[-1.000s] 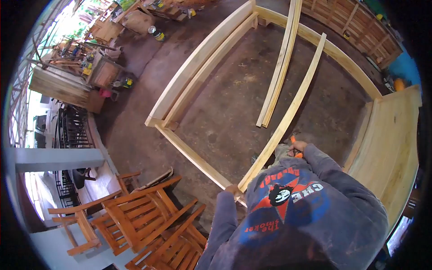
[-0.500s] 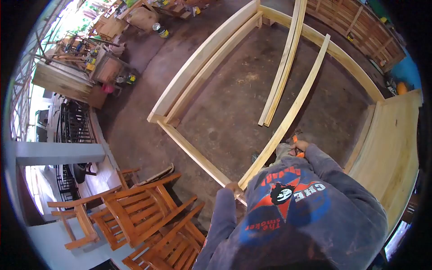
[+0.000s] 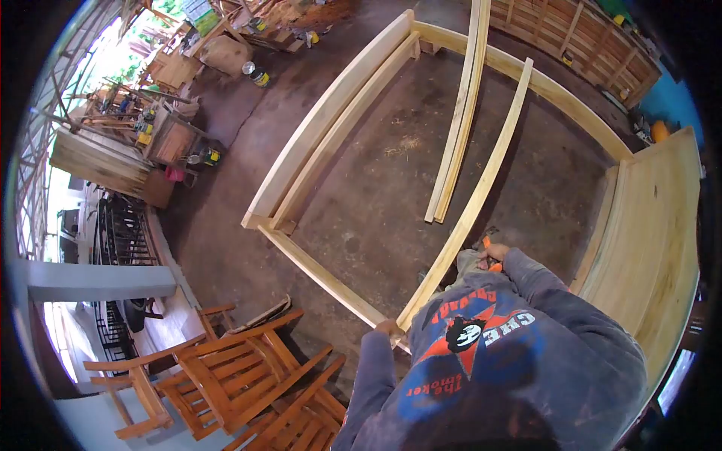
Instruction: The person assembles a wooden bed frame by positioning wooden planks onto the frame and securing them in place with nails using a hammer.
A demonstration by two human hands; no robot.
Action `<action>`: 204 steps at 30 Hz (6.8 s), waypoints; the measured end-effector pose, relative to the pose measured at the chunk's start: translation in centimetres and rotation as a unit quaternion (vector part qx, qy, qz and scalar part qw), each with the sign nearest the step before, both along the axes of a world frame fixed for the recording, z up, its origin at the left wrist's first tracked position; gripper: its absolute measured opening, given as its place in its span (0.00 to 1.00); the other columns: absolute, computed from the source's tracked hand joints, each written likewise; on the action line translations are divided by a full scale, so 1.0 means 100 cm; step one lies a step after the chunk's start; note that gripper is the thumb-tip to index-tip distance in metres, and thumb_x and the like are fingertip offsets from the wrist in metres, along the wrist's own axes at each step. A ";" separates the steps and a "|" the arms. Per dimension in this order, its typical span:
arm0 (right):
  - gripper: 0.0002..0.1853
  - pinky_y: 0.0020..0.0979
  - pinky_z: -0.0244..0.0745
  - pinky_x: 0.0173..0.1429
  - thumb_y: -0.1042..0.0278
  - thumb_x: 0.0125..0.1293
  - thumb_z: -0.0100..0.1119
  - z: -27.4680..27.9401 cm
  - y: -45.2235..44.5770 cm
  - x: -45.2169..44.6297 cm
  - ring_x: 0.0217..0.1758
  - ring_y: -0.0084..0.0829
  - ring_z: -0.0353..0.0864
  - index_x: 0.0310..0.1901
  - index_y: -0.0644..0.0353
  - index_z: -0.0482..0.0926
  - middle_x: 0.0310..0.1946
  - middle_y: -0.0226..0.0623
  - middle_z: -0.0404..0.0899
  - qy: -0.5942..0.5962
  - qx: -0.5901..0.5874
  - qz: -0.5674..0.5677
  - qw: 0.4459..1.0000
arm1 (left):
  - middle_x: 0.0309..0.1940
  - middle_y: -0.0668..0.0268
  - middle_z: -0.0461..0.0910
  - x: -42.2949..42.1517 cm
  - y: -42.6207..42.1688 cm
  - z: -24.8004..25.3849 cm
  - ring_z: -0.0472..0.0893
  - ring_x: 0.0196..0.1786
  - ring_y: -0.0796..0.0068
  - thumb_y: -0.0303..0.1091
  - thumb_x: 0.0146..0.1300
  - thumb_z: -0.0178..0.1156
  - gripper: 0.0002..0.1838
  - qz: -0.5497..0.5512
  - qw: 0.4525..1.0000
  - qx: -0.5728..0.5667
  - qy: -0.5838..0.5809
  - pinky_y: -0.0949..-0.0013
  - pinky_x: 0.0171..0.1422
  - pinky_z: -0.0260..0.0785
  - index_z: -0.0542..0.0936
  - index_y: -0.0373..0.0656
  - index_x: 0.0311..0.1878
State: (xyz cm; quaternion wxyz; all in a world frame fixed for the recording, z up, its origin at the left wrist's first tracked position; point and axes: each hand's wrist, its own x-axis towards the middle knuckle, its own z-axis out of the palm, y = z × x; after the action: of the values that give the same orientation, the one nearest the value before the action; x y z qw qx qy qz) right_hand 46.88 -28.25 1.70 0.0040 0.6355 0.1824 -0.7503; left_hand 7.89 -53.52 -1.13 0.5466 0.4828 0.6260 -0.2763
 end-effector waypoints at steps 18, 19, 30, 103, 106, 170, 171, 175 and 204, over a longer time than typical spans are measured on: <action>0.07 0.31 0.83 0.26 0.76 0.64 0.60 -0.022 -0.001 0.004 0.24 0.35 0.85 0.41 0.71 0.77 0.29 0.46 0.83 0.018 -0.025 -0.050 0.998 | 0.47 0.50 0.85 -0.001 -0.005 -0.011 0.84 0.53 0.55 0.52 0.45 0.72 0.32 0.008 1.000 0.008 0.013 0.57 0.56 0.75 0.85 0.39 0.49; 0.07 0.31 0.83 0.26 0.76 0.64 0.60 -0.018 -0.001 0.003 0.24 0.35 0.85 0.41 0.71 0.77 0.29 0.46 0.83 0.018 -0.026 -0.051 0.998 | 0.48 0.49 0.84 0.000 -0.005 -0.011 0.84 0.53 0.54 0.56 0.43 0.72 0.36 0.006 1.000 0.013 0.020 0.56 0.55 0.76 0.84 0.36 0.49; 0.08 0.34 0.84 0.28 0.78 0.63 0.61 -0.027 -0.010 0.005 0.26 0.37 0.85 0.42 0.70 0.75 0.29 0.44 0.79 0.006 -0.018 -0.072 0.997 | 0.50 0.47 0.83 0.003 -0.004 -0.004 0.83 0.55 0.52 0.62 0.44 0.71 0.42 -0.002 1.000 0.009 0.021 0.56 0.55 0.76 0.82 0.31 0.50; 0.11 0.34 0.71 0.30 0.65 0.65 0.60 0.007 -0.013 0.128 0.24 0.29 0.79 0.24 0.56 0.81 0.20 0.34 0.80 -0.062 0.100 0.196 0.974 | 0.54 0.47 0.81 0.099 -0.030 0.067 0.80 0.59 0.50 0.57 0.40 0.77 0.45 0.045 0.990 0.041 0.124 0.55 0.61 0.73 0.77 0.35 0.58; 0.10 0.33 0.73 0.31 0.64 0.65 0.63 -0.028 -0.012 0.180 0.24 0.31 0.79 0.26 0.56 0.80 0.21 0.34 0.79 -0.012 0.085 0.143 0.986 | 0.54 0.47 0.81 0.130 -0.046 0.072 0.80 0.59 0.49 0.59 0.42 0.75 0.46 0.051 0.987 0.026 0.153 0.54 0.62 0.72 0.75 0.35 0.59; 0.19 0.43 0.74 0.46 0.56 0.57 0.70 0.017 0.480 0.145 0.42 0.38 0.84 0.41 0.65 0.83 0.37 0.45 0.84 -0.093 0.304 0.707 0.631 | 0.47 0.60 0.71 0.331 -0.025 0.255 0.84 0.41 0.58 0.29 0.54 0.63 0.19 0.204 0.826 0.127 0.509 0.60 0.36 0.81 0.69 0.44 0.49; 0.18 0.42 0.74 0.45 0.57 0.64 0.61 0.012 0.489 0.139 0.44 0.34 0.84 0.45 0.65 0.82 0.39 0.44 0.84 -0.126 0.262 0.790 0.540 | 0.47 0.60 0.71 0.338 -0.021 0.257 0.84 0.41 0.58 0.29 0.54 0.63 0.19 0.209 0.826 0.118 0.510 0.60 0.36 0.81 0.69 0.44 0.49; 0.20 0.43 0.75 0.48 0.54 0.66 0.56 -0.002 0.499 0.155 0.47 0.39 0.84 0.49 0.63 0.82 0.42 0.46 0.84 -0.135 0.187 0.889 0.395 | 0.51 0.60 0.72 0.365 0.010 0.273 0.83 0.40 0.59 0.29 0.54 0.63 0.20 0.215 0.810 0.143 0.527 0.60 0.35 0.81 0.70 0.44 0.51; 0.20 0.44 0.75 0.57 0.55 0.71 0.45 0.040 0.477 0.167 0.54 0.47 0.83 0.56 0.51 0.81 0.48 0.54 0.83 -0.150 0.123 0.897 0.397 | 0.47 0.51 0.79 0.329 0.055 0.115 0.86 0.43 0.54 0.27 0.61 0.57 0.12 0.401 0.816 0.136 0.392 0.56 0.46 0.80 0.75 0.40 0.48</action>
State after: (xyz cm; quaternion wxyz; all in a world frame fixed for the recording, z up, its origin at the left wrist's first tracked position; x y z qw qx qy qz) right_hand 63.55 19.45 5.69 0.6237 0.2010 0.7345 -0.1764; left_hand 40.75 -48.02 10.36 0.2458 0.1088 0.9569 -0.1104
